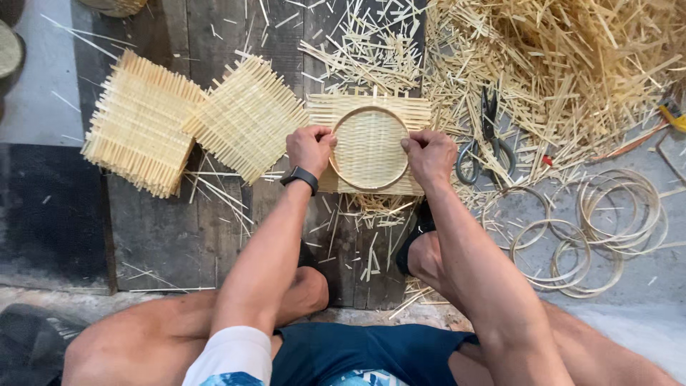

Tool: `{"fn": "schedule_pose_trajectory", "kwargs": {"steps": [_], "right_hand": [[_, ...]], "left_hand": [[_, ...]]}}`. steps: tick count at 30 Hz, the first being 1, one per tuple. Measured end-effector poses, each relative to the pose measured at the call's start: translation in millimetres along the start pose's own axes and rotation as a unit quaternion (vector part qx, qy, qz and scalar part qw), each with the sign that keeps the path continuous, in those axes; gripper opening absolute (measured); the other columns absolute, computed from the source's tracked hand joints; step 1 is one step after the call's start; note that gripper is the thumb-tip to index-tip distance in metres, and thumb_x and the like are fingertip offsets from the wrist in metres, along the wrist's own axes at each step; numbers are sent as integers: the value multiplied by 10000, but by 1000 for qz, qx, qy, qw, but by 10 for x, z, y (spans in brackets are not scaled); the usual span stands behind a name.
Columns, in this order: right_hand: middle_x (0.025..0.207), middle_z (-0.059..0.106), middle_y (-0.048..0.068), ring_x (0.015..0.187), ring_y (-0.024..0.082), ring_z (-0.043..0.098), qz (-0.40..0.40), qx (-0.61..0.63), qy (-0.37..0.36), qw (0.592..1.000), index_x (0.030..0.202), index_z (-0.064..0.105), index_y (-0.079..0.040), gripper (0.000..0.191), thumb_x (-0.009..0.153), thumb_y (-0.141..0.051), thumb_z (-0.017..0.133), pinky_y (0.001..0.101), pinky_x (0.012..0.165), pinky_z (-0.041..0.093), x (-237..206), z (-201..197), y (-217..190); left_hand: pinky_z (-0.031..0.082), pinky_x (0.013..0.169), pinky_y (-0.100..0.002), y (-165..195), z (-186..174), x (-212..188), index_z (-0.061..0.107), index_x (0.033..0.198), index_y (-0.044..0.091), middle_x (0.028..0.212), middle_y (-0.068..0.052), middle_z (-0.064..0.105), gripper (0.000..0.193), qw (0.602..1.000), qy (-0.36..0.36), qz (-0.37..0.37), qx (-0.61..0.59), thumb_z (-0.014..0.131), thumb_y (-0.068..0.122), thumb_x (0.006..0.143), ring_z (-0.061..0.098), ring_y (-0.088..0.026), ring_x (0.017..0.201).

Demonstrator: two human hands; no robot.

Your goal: The person sits on the floor assembling bamboo steamer baskets. They fit woven bamboo mats into bamboo rims, press the rims down over a wooden block mold using a mallet, trim excess material with scissors, and set finished steamers onto a growing stack.

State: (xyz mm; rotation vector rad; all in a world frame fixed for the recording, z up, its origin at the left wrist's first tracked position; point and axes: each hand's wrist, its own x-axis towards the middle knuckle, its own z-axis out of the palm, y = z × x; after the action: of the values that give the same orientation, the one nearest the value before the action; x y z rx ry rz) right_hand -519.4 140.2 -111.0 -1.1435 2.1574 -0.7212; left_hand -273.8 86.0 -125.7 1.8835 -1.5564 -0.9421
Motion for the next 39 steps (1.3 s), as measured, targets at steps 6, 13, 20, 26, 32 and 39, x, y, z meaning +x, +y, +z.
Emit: {"fn": "schedule_pose_trajectory", "kwargs": {"steps": [6, 13, 20, 26, 32, 39], "right_hand": [[846, 779, 116, 747, 205, 754, -29, 3, 0, 1000, 987, 818, -98, 187, 825, -189, 839, 330, 755, 579, -25, -7, -34], [846, 774, 122, 748, 220, 745, -30, -21, -8, 999, 984, 810, -88, 172, 852, -197, 820, 354, 757, 574, -13, 3, -44], [825, 772, 118, 714, 192, 738, -38, -10, -34, 999, 992, 804, -67, 192, 845, -187, 834, 334, 718, 571, 37, -71, -115], [792, 776, 87, 668, 153, 714, -18, 13, -57, 998, 993, 809, -62, 177, 849, -161, 834, 310, 655, 571, 84, -105, -115], [755, 765, 82, 626, 125, 699, -59, -1, -79, 995, 960, 814, -61, 159, 839, -158, 848, 293, 625, 564, 182, -89, -15], [862, 784, 128, 719, 192, 727, -50, -20, -100, 994, 1031, 806, -57, 207, 859, -164, 850, 328, 706, 575, 193, -141, -133]], "left_hand": [[569, 679, -343, -64, 0, 47, 815, 891, 92, 775, -109, 766, 127, 999, 18, 46, 14, 822, 160, 784, 734, -226, 684], [590, 672, -294, -130, 22, 120, 821, 864, 95, 755, -61, 784, 154, 997, -12, -54, -47, 855, 166, 732, 750, -150, 660], [603, 689, -293, -141, 23, 167, 814, 870, 105, 778, -53, 793, 181, 992, -36, -95, -76, 862, 168, 709, 755, -140, 679], [598, 707, -306, -172, 76, 120, 826, 821, 113, 749, -53, 785, 115, 992, -14, -114, -47, 851, 161, 720, 751, -150, 679], [597, 665, -293, -329, 141, 108, 821, 829, 89, 743, -58, 784, 135, 990, -3, -100, -101, 856, 119, 703, 748, -146, 649], [596, 620, -296, -336, 32, 192, 823, 838, 71, 730, -54, 783, 162, 990, -71, -72, -97, 857, 123, 689, 725, -140, 623]]}}
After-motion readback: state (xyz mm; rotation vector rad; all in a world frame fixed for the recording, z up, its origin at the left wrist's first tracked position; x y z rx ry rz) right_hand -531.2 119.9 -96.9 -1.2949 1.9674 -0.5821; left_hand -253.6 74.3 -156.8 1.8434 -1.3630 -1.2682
